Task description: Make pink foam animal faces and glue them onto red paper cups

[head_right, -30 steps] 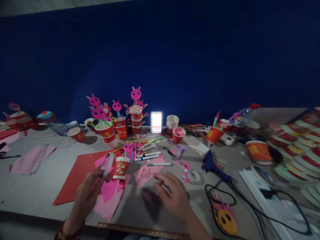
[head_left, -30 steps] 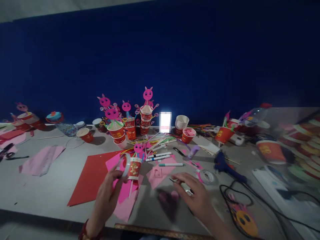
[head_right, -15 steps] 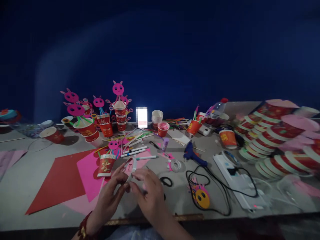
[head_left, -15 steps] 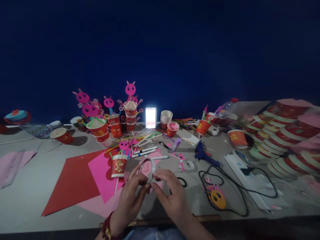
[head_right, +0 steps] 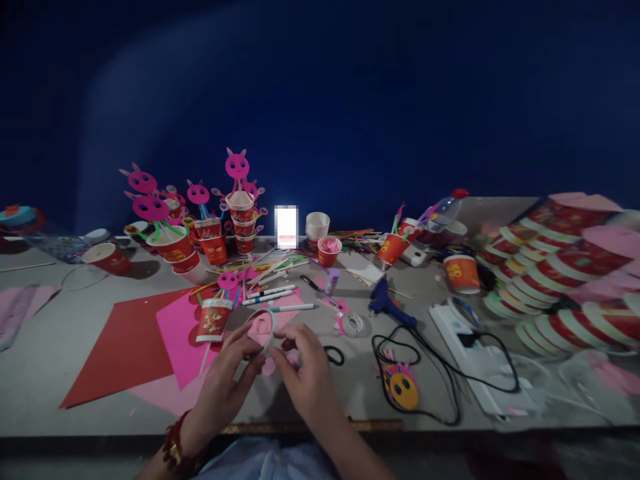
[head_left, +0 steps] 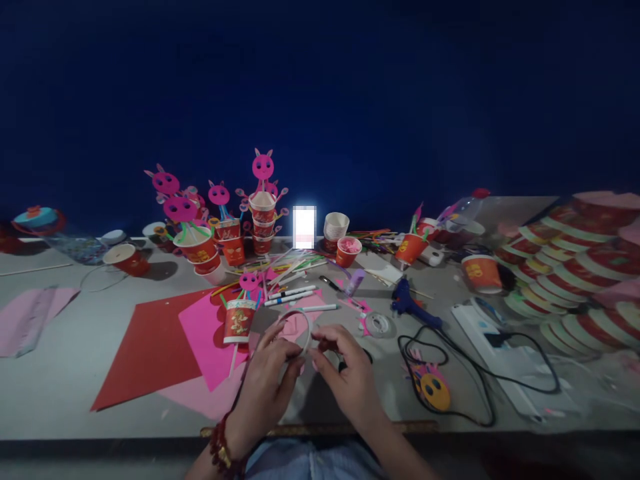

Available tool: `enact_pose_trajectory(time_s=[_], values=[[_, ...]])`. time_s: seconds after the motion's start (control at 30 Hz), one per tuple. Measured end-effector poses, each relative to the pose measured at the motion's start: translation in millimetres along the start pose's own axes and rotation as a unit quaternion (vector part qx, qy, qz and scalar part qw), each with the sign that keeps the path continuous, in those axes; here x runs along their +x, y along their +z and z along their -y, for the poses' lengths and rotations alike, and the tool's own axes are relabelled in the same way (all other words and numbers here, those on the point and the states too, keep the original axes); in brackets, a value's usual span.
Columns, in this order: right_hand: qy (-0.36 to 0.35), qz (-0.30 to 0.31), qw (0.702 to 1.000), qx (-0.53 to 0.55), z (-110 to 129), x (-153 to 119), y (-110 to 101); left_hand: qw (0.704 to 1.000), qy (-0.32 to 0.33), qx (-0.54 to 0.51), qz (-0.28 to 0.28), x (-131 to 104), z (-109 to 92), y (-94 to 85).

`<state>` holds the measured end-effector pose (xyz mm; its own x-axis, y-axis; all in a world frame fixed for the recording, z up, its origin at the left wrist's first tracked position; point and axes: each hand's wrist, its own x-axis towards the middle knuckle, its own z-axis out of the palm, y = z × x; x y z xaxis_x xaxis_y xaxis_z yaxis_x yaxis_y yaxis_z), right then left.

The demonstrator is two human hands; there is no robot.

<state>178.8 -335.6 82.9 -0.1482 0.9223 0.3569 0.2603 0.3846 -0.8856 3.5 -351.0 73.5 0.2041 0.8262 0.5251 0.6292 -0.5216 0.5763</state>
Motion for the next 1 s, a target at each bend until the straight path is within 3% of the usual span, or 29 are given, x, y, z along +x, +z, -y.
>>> enact_pose_trajectory(time_s=[0.13, 0.37, 0.5, 0.63, 0.87, 1.0], values=[[0.009, 0.013, 1.0, 0.009, -1.4, 2.4, -0.1, 1.0, 0.023, 0.009, 0.002, -0.9, 0.3, 2.1], [0.051, 0.014, 0.997, 0.062, -7.4, -0.5, -0.5, 1.0, -0.015, 0.001, -0.007, -0.8, 0.4, 3.6], [0.054, 0.033, 0.995, 0.076, -8.1, 2.2, -1.8, 1.0, 0.0, 0.008, 0.009, 2.2, -0.5, 2.0], [0.068, 0.047, 0.991, 0.105, -8.5, 4.1, -3.1, 0.999, -0.025, -0.014, 0.038, 1.9, 0.2, 0.6], [0.169, 0.072, 0.967, 0.174, -8.8, 3.7, -3.5, 0.997, -0.058, -0.014, 0.052, 0.5, -2.3, 1.4], [0.184, 0.063, 0.956, 0.221, -7.3, 4.9, -2.2, 0.998, -0.052, -0.01, 0.043, 1.8, -3.1, 2.0]])
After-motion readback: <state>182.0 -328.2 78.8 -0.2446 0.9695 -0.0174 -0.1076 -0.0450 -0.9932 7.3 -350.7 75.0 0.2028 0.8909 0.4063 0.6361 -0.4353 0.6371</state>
